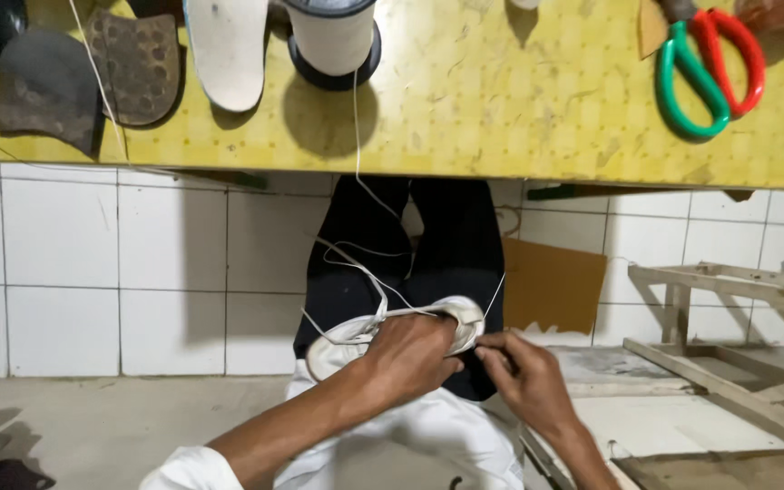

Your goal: The person sits on the floor and sews a white sneaker using a needle and thread. They repeatedly insert the needle into the shoe's upper and pull the thread through to secure the stitching.

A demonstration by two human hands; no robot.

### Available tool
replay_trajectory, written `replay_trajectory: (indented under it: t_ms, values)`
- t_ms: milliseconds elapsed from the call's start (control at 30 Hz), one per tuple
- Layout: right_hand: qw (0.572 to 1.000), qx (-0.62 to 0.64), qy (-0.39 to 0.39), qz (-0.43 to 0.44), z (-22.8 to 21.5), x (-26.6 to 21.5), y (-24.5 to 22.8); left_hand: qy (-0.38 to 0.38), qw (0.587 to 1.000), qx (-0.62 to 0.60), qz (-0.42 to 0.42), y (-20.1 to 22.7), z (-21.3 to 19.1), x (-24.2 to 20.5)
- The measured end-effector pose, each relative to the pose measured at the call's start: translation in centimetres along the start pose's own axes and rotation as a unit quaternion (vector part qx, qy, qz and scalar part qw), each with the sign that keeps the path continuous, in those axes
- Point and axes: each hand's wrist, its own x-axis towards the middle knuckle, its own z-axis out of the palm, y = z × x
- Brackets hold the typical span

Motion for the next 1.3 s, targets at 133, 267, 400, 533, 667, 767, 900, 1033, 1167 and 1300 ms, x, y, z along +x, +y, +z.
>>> replay_trajectory:
  t_ms: [133, 267, 400, 533, 667, 767, 900, 1033, 1167, 1300]
  values:
    - [0.999, 0.019, 0.022, -0.023, 0.4, 0.2, -0.3, -0.047, 0.993, 0.104, -0.034, 0.7, -1.9, 0.8]
    - [0.999, 0.030, 0.011, -0.020, 0.0, 1.0, -0.6, 0.027, 0.997, 0.072, 0.020, -0.9, -4.6, -2.1]
    - [0.999, 0.030, -0.004, -0.017, -0.2, 1.5, -0.3, 0.258, 0.947, 0.177, 0.077, -2.8, -6.2, -5.9]
    - [1.000, 0.022, -0.004, -0.012, 0.1, 1.5, -0.2, 0.332, 0.928, 0.127, 0.111, -2.8, -7.0, -7.9]
    - [0.999, 0.041, 0.003, -0.017, 0.2, 1.5, -0.5, 0.272, 0.929, -0.231, 0.097, -1.6, -5.1, -7.3]
    - [0.999, 0.045, 0.014, -0.027, 0.2, 1.4, -0.9, 0.216, 0.856, -0.467, 0.052, -0.5, -3.9, -6.7]
    - [0.998, 0.061, 0.017, -0.010, 0.4, 1.1, -1.4, 0.096, 0.731, -0.675, 0.035, -2.4, -2.3, -6.3]
    - [0.998, 0.022, 0.041, -0.039, 0.6, 0.8, -1.6, 0.087, 0.771, -0.631, -0.007, -2.8, -3.8, -6.9]
    - [0.998, 0.022, 0.034, -0.056, 0.5, 0.1, -3.3, 0.207, 0.927, -0.304, -0.066, -2.0, -3.8, -7.1]
    - [0.994, 0.035, 0.037, -0.095, 1.3, -1.3, -4.8, 0.249, 0.964, -0.090, 0.028, -2.5, -1.0, -7.1]
